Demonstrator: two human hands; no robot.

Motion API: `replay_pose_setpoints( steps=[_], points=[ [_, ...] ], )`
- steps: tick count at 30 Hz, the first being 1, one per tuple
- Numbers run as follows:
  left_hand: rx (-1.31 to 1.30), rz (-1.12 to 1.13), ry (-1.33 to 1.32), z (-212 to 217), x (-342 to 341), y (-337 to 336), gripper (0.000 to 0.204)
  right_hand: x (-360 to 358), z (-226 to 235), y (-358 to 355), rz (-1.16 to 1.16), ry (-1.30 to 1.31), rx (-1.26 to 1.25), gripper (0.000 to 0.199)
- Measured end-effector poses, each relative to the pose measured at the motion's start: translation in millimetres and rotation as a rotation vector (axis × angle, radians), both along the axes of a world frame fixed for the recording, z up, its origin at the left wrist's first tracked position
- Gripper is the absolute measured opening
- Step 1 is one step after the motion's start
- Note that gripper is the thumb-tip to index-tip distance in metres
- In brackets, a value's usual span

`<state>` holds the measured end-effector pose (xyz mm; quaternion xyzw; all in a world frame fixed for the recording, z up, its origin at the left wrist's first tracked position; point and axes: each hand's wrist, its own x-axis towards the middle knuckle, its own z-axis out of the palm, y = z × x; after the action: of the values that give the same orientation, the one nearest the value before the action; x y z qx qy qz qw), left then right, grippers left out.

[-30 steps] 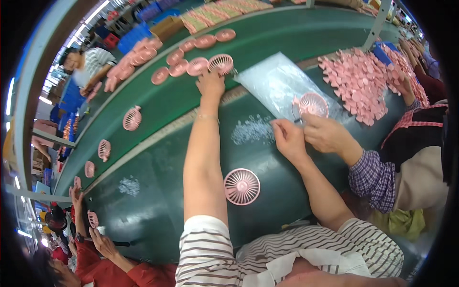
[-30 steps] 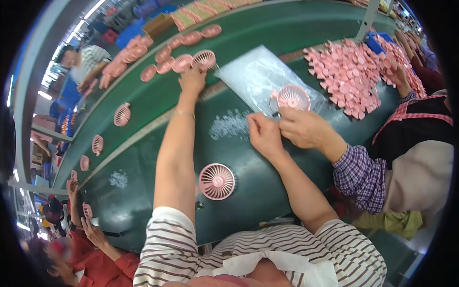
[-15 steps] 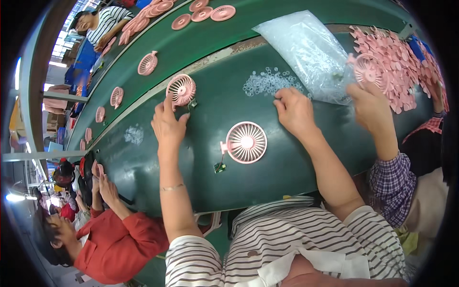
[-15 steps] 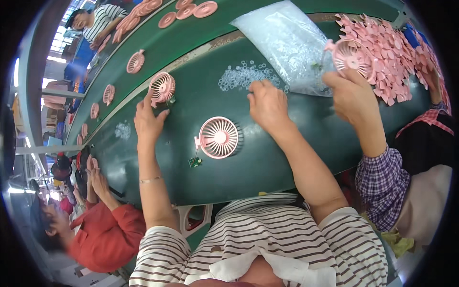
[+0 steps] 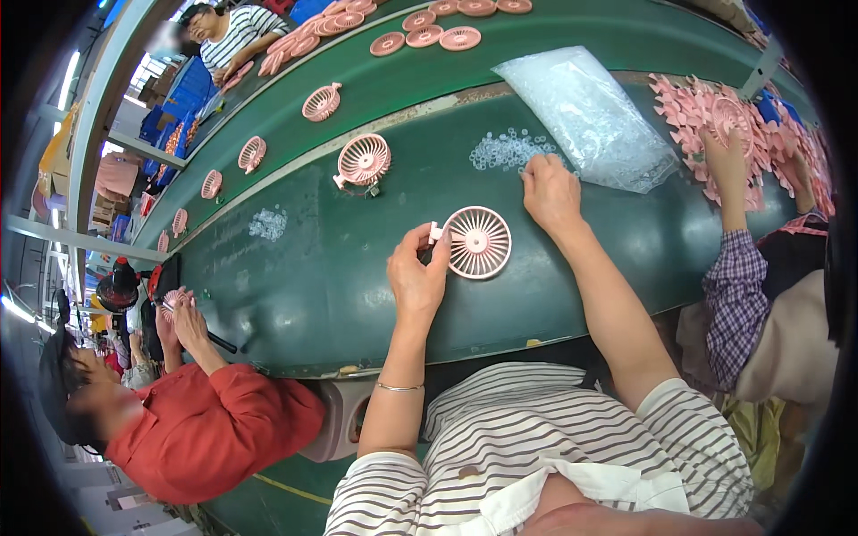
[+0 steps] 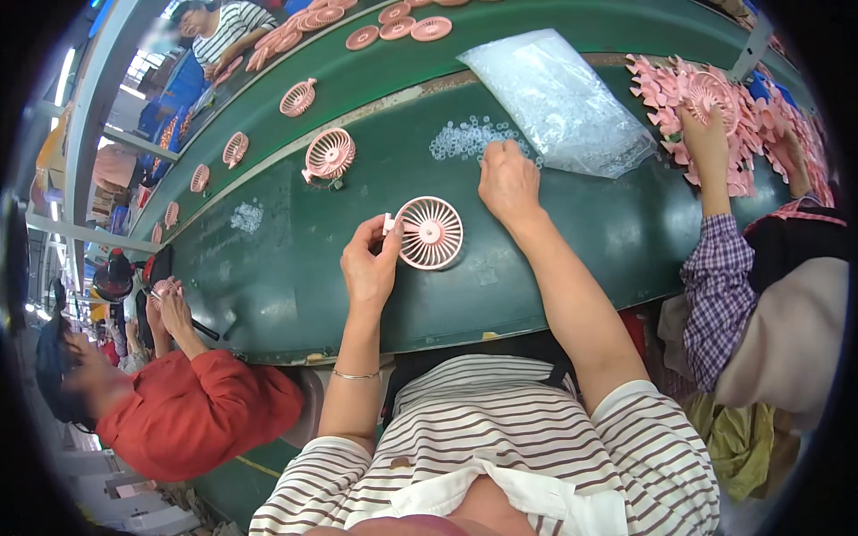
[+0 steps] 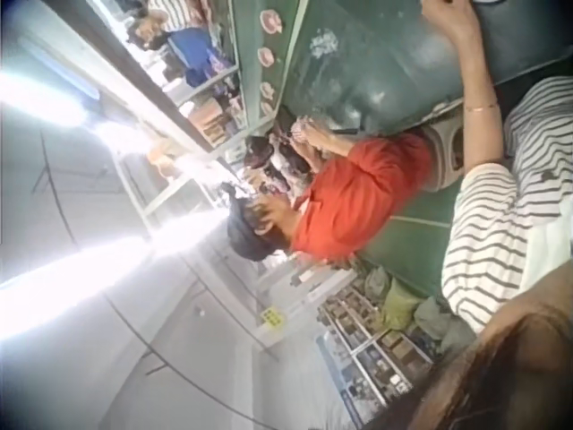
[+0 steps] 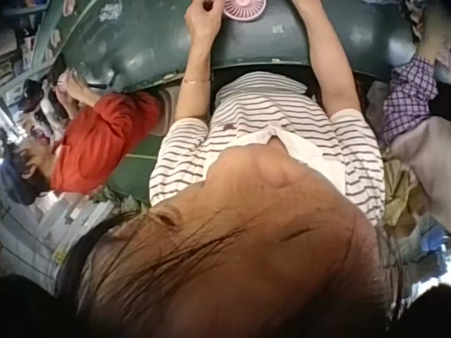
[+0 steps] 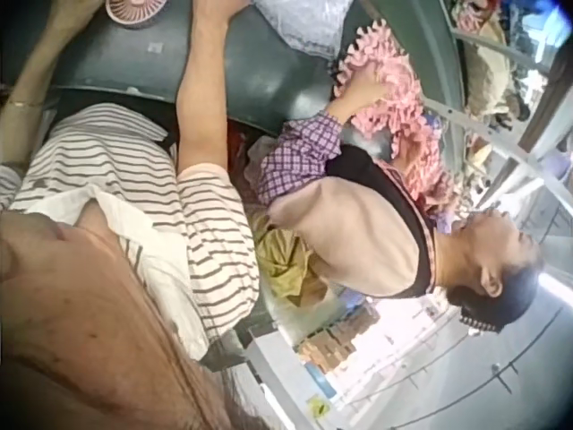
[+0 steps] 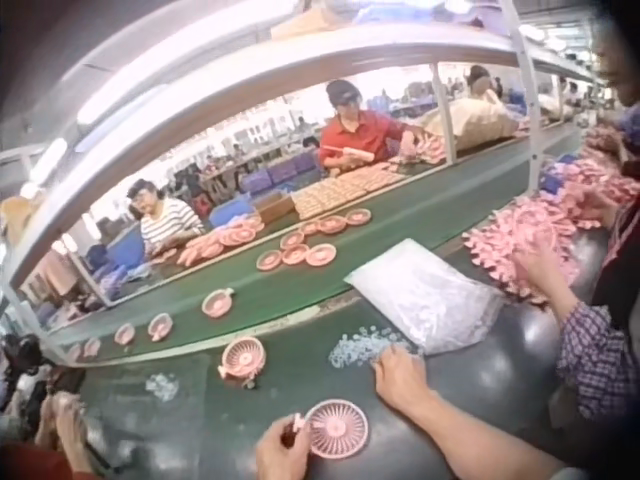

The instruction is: The person assembles small fan casings by hand, taking fan grilles from a conveyor belt, attaching white plastic components and spacer rings to each grille, and placing the assembled parts back onto the conveyor belt.

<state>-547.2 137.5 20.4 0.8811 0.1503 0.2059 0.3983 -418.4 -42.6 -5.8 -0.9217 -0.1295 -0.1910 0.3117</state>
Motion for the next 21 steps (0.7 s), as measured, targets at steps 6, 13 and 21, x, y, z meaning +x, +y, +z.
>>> replay_pose_setpoints(
  steps=[6,13,21],
  points=[
    [-0.642,-0.285,-0.273,-4.1,10.9,-14.9,0.030,-8.4,-3.9,-0.3,-0.027,-0.019,0.072,0.008],
    [-0.796,-0.384,-0.337,-0.1,27.7,-33.1,0.027,-8.5,-12.5,-1.7,-0.050,-0.053,0.001,0.006],
    [-0.953,-0.355,-0.245,7.9,16.2,-22.4,0.028,-37.3,23.2,5.1,0.082,-0.081,0.278,0.007]
  ],
)
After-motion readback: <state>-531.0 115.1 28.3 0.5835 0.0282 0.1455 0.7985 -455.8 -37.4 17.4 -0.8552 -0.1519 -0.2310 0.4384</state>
